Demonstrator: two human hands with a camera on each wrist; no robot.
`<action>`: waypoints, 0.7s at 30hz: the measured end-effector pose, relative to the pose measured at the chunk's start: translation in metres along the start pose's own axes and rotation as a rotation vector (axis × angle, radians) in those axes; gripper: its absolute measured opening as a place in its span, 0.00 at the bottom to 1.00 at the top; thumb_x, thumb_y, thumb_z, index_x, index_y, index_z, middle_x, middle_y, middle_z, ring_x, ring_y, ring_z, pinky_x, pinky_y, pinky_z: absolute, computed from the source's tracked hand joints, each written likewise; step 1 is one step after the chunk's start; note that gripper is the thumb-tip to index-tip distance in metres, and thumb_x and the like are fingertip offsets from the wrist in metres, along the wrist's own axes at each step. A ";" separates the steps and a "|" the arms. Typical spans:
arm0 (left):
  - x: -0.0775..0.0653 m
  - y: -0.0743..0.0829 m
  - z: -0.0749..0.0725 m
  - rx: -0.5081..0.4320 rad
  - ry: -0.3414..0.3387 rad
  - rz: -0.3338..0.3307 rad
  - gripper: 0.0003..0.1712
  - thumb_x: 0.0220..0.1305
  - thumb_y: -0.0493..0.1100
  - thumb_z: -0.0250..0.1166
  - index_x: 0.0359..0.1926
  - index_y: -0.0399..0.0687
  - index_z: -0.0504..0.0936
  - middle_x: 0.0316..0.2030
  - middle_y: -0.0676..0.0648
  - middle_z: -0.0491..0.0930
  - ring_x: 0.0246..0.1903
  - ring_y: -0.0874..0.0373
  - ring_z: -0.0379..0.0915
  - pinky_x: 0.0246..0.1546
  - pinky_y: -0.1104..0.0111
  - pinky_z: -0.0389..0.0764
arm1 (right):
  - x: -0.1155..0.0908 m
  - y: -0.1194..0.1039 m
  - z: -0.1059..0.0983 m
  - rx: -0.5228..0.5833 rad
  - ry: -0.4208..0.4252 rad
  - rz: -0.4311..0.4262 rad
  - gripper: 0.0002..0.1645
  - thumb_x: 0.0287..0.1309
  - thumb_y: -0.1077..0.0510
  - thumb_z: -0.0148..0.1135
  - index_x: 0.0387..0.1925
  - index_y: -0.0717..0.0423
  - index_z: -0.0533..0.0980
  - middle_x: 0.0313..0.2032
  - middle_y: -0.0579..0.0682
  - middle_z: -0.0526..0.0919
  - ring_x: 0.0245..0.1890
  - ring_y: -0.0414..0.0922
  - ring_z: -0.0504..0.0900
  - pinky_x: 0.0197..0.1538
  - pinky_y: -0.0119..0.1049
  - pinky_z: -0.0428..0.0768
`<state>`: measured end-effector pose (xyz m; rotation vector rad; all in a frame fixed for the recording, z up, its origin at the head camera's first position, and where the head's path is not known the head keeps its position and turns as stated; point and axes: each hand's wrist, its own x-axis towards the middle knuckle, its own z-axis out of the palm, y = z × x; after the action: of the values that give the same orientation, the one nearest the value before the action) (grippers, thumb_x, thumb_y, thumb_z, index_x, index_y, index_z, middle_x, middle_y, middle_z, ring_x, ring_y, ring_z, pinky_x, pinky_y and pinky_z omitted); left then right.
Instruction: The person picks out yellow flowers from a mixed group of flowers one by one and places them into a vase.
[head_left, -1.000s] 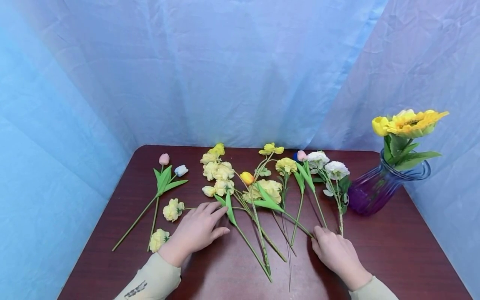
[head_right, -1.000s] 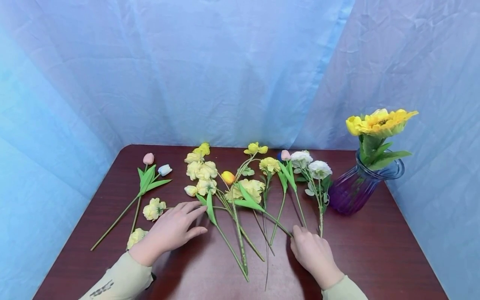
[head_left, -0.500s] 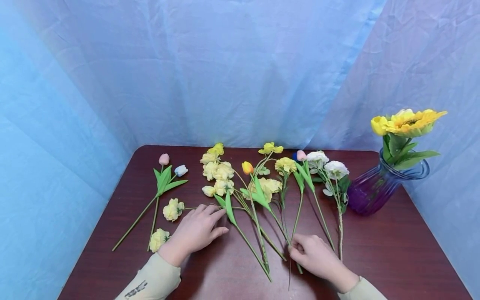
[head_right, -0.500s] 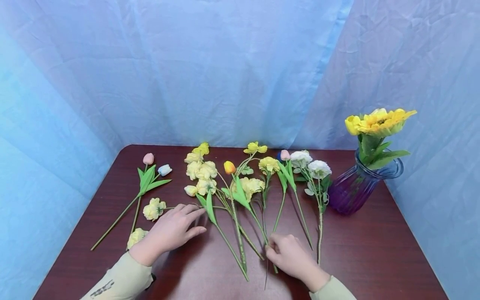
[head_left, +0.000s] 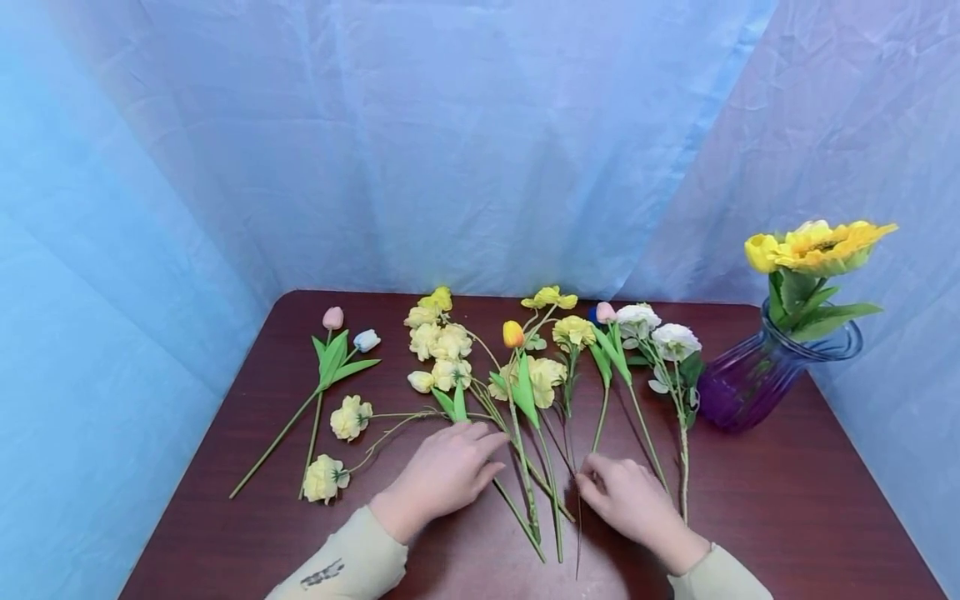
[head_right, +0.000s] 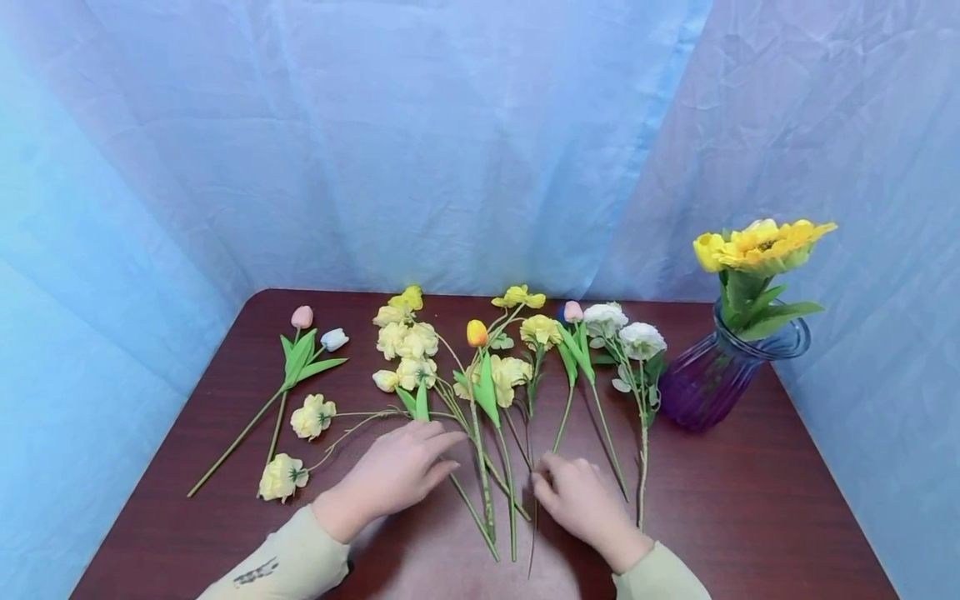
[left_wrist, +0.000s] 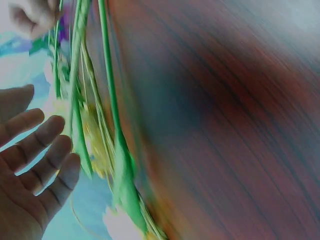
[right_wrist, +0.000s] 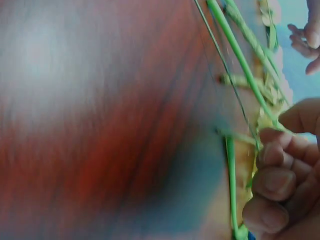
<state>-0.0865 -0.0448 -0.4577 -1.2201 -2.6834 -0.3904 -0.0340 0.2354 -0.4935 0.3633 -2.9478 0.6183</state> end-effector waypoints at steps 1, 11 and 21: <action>0.004 0.004 0.002 0.014 0.007 0.035 0.20 0.68 0.50 0.69 0.57 0.50 0.85 0.44 0.52 0.84 0.44 0.56 0.79 0.49 0.64 0.81 | 0.001 0.003 -0.003 -0.015 0.008 0.039 0.11 0.58 0.58 0.70 0.25 0.42 0.76 0.16 0.34 0.70 0.16 0.35 0.66 0.21 0.35 0.67; 0.027 0.034 0.033 0.216 0.002 0.337 0.14 0.71 0.54 0.64 0.55 0.71 0.87 0.38 0.56 0.75 0.38 0.58 0.65 0.39 0.68 0.67 | 0.008 0.015 -0.010 -0.056 -0.051 0.179 0.15 0.63 0.57 0.66 0.23 0.45 0.70 0.15 0.39 0.65 0.16 0.42 0.67 0.22 0.41 0.67; 0.025 0.030 0.047 0.284 -0.029 0.295 0.06 0.71 0.51 0.62 0.39 0.63 0.85 0.37 0.54 0.75 0.39 0.57 0.69 0.38 0.66 0.71 | 0.013 0.000 0.011 -0.088 -0.054 0.147 0.19 0.61 0.49 0.71 0.22 0.45 0.70 0.15 0.42 0.69 0.14 0.45 0.68 0.19 0.40 0.65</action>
<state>-0.0822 0.0062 -0.4915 -1.5034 -2.4196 0.0485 -0.0472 0.2281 -0.5020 0.1580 -3.0613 0.5003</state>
